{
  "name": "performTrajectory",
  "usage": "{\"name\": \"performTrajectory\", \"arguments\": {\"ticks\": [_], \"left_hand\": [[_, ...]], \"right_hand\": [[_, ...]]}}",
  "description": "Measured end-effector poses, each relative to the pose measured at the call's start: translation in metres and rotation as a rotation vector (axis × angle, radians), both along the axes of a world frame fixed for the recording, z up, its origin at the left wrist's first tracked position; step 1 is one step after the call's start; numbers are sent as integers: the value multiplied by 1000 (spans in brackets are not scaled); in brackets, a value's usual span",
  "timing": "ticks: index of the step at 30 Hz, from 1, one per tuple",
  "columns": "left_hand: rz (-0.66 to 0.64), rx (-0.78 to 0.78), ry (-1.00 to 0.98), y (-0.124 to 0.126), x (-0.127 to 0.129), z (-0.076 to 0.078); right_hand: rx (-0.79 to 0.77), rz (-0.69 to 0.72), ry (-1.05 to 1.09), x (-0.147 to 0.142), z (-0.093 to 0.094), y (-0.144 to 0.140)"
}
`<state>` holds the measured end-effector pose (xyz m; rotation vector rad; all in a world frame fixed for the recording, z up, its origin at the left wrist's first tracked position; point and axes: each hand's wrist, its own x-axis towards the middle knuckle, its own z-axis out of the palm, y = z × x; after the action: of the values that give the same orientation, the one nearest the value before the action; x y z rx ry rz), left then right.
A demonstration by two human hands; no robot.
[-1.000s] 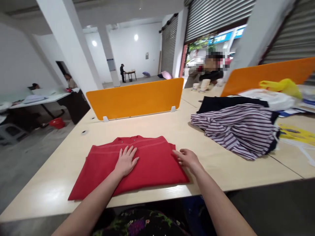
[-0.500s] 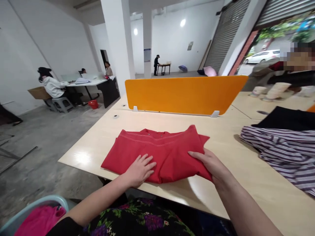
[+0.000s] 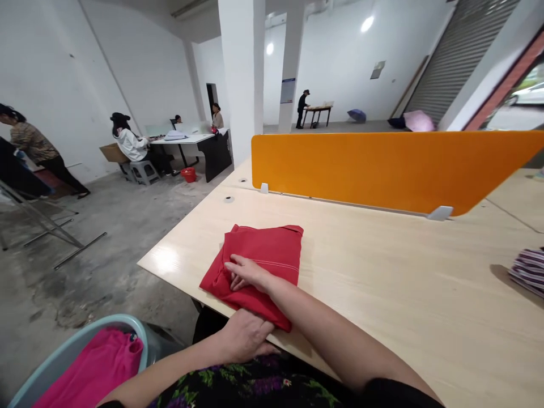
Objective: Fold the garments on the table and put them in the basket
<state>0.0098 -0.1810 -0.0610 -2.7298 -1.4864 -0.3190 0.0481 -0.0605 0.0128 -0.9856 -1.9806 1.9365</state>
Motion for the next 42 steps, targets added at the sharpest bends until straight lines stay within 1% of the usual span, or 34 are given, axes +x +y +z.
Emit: {"name": "performTrajectory", "arguments": {"ticks": [1, 2, 3, 5, 6, 7, 8, 9, 12, 15, 17, 18, 19, 20, 22, 23, 24, 26, 28, 30, 32, 33, 35, 37, 38, 40, 42], "left_hand": [[-4, 13, -5, -1, -3, -2], [-3, 21, -7, -1, -5, -3], [3, 27, -8, -1, -6, -4], [2, 33, -17, 1, -5, -4], [-2, 37, -25, 2, -4, -5], [-7, 41, -37, 3, -3, -5], [-8, 43, -54, 4, -2, -4], [4, 43, -76, 4, -1, -3], [100, 20, -182, 0, 1, 4], [292, 17, -340, -7, 0, 15], [403, 33, -372, -10, -4, 17], [418, 45, -348, -11, -6, 17], [392, 56, -301, -12, -9, 15], [338, 70, -242, -13, -11, 13], [220, 106, -131, -13, -15, 9], [179, 118, -90, -14, -18, 8], [155, 124, -63, -16, -21, 8], [153, 120, -51, -21, -35, 13], [174, 94, -63, -32, -57, 23], [234, 49, -99, -47, -83, 34], [350, -6, -200, -62, -107, 41], [434, -23, -279, -68, -115, 43], [639, -41, -486, -72, -122, 43], [830, -60, -725, -64, -119, 40], [892, -71, -833, -54, -115, 39], [934, -79, -980, -29, -109, 38], [944, -59, -1018, 0, -104, 41]], "right_hand": [[36, 74, -8, 3, -1, 4], [147, 134, -17, 7, -1, 9], [327, 177, -31, 10, -2, 14], [765, 245, -86, 15, -6, 22], [951, 280, -137, 16, -10, 24], [1085, 314, -203, 16, -14, 25], [1168, 339, -277, 15, -19, 24], [1210, 355, -340, 13, -24, 22], [1235, 362, -416, 9, -28, 17], [1227, 381, -405, 13, -18, 26], [1257, 303, -449, 23, -9, 45], [1272, 224, -506, 29, -6, 57], [1276, 135, -580, 36, -5, 70], [1254, 61, -658, 42, -4, 81], [1200, -15, -761, 51, -6, 97], [1185, -32, -789, 54, -7, 100], [1184, -46, -808, 56, -7, 98], [1185, -78, -855, 59, -5, 86], [1136, -102, -900, 67, -3, 66], [1082, -83, -899, 81, -2, 47], [1065, -67, -843, 98, -6, 32], [1063, -82, -802, 107, -10, 28], [1042, -178, -712, 120, -19, 22], [999, -302, -631, 128, -27, 20], [984, -345, -597, 130, -31, 20], [976, -377, -550, 131, -36, 21], [989, -367, -532, 131, -38, 22]]}}
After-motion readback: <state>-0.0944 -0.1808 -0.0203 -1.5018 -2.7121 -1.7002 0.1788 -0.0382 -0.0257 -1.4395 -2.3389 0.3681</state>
